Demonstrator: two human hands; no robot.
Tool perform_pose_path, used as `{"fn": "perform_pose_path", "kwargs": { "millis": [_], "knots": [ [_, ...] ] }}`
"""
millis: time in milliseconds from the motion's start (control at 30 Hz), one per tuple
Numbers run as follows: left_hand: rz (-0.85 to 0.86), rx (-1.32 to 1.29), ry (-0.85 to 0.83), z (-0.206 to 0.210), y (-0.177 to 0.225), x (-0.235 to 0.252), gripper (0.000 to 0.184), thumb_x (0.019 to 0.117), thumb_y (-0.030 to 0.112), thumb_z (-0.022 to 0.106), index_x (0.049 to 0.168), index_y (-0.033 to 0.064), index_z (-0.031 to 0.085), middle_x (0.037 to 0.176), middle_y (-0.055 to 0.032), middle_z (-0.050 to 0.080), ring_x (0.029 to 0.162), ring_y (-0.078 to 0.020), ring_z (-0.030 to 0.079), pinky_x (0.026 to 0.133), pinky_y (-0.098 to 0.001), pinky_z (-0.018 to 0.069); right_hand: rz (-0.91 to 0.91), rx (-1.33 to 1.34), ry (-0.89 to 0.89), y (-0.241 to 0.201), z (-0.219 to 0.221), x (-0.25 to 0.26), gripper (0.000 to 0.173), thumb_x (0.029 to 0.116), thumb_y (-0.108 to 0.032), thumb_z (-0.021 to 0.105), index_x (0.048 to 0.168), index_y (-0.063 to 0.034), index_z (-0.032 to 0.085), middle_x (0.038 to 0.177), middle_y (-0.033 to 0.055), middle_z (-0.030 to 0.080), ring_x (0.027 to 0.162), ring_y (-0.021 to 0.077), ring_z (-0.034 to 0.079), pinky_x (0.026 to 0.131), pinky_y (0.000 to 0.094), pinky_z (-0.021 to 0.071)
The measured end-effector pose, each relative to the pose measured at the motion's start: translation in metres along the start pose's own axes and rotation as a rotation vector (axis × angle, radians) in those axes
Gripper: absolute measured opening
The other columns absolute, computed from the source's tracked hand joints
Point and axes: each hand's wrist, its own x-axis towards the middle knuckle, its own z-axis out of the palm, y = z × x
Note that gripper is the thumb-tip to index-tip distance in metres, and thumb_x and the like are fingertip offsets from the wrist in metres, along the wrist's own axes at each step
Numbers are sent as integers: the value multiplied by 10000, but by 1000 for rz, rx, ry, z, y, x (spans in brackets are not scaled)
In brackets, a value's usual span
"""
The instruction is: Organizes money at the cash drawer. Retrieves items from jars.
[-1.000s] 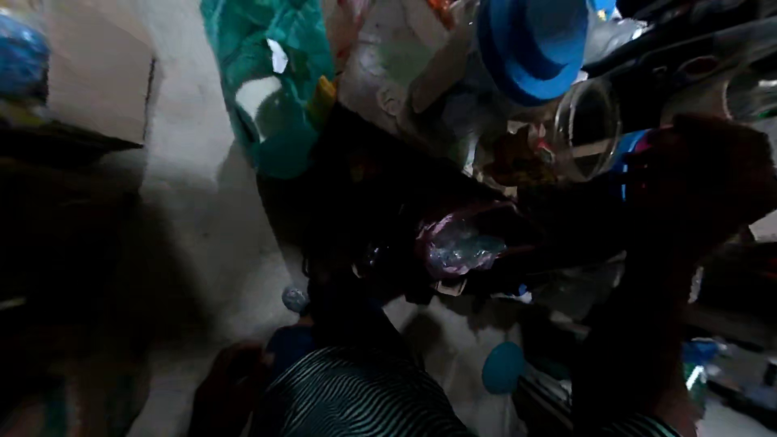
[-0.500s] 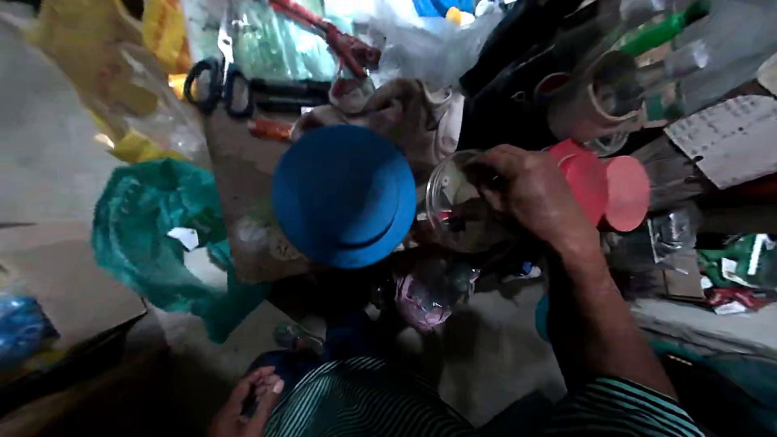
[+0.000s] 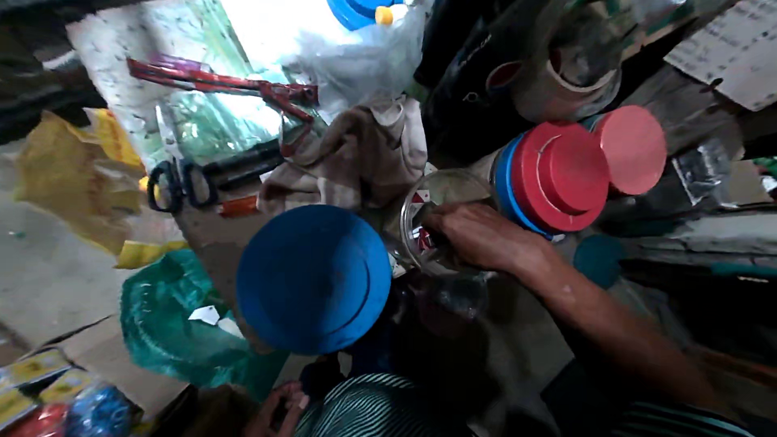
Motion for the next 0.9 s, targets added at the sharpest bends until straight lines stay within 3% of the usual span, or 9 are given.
{"fn": "perform_pose_path", "kwargs": {
  "millis": [133, 400, 500, 567, 667, 767, 833, 900],
  "knots": [
    [-40, 1, -62, 7, -6, 9, 355, 989, 139, 634, 1230, -120, 608, 1062, -210, 687, 953, -201, 674, 870, -366, 570, -18, -63, 191, 4, -12, -21, 283, 905, -72, 723, 1184, -46, 686, 1052, 148, 693, 944, 332, 695, 782, 492, 577],
    [-23, -21, -116, 16, 4, 17, 330, 974, 139, 652, 1208, -91, 630, 1076, -160, 698, 980, -139, 675, 881, -332, 575, -142, -87, 403, 10, -52, -79, 364, 929, -207, 629, 1263, -67, 667, 1140, 101, 692, 1021, 265, 685, 814, 408, 577],
    [5, -24, -149, 18, 10, 19, 305, 968, 123, 654, 1190, -86, 638, 1046, -136, 703, 955, -122, 679, 865, -314, 582, -165, -78, 438, 18, -57, -89, 378, 949, -238, 588, 1283, -77, 661, 1130, 75, 686, 983, 215, 678, 793, 370, 569],
    [51, 19, -215, 16, 29, 14, 317, 968, 153, 667, 1174, -89, 655, 1041, -154, 711, 950, -151, 690, 877, -339, 583, -194, -78, 476, 24, -58, -98, 392, 988, -280, 558, 1318, -90, 649, 1168, 67, 694, 1030, 196, 680, 853, 364, 577],
    [320, 81, -343, 10, 74, 2, 333, 1005, 225, 654, 1143, -75, 685, 1041, -200, 732, 956, -211, 720, 893, -377, 585, -152, -42, 457, 23, -67, -122, 472, 1027, -367, 526, 1372, -57, 616, 1302, 109, 667, 1174, 227, 651, 976, 408, 555],
    [719, 86, -286, 7, 130, -8, 281, 1031, 235, 608, 1147, -15, 662, 1102, -189, 711, 1072, -211, 675, 980, -316, 521, -51, 87, 374, 5, -86, -147, 505, 969, -343, 600, 1334, 5, 621, 1268, 150, 674, 1178, 236, 642, 1014, 408, 528],
    [914, 77, -129, 8, 167, -5, 243, 1017, 217, 617, 1183, 39, 626, 1200, -115, 667, 1207, -149, 604, 1081, -285, 453, -134, 140, 334, 4, -84, -156, 461, 940, -343, 591, 1274, -32, 660, 1141, 78, 702, 1053, 131, 657, 937, 332, 544],
    [1050, 107, 43, 12, 201, 6, 300, 995, 161, 649, 1282, 89, 602, 1371, -31, 615, 1369, -109, 501, 1171, -293, 379, -80, 267, 197, -21, -87, -152, 213, 978, -184, 619, 1051, -17, 729, 927, 48, 733, 833, 56, 676, 802, 224, 547]
  ]
}}
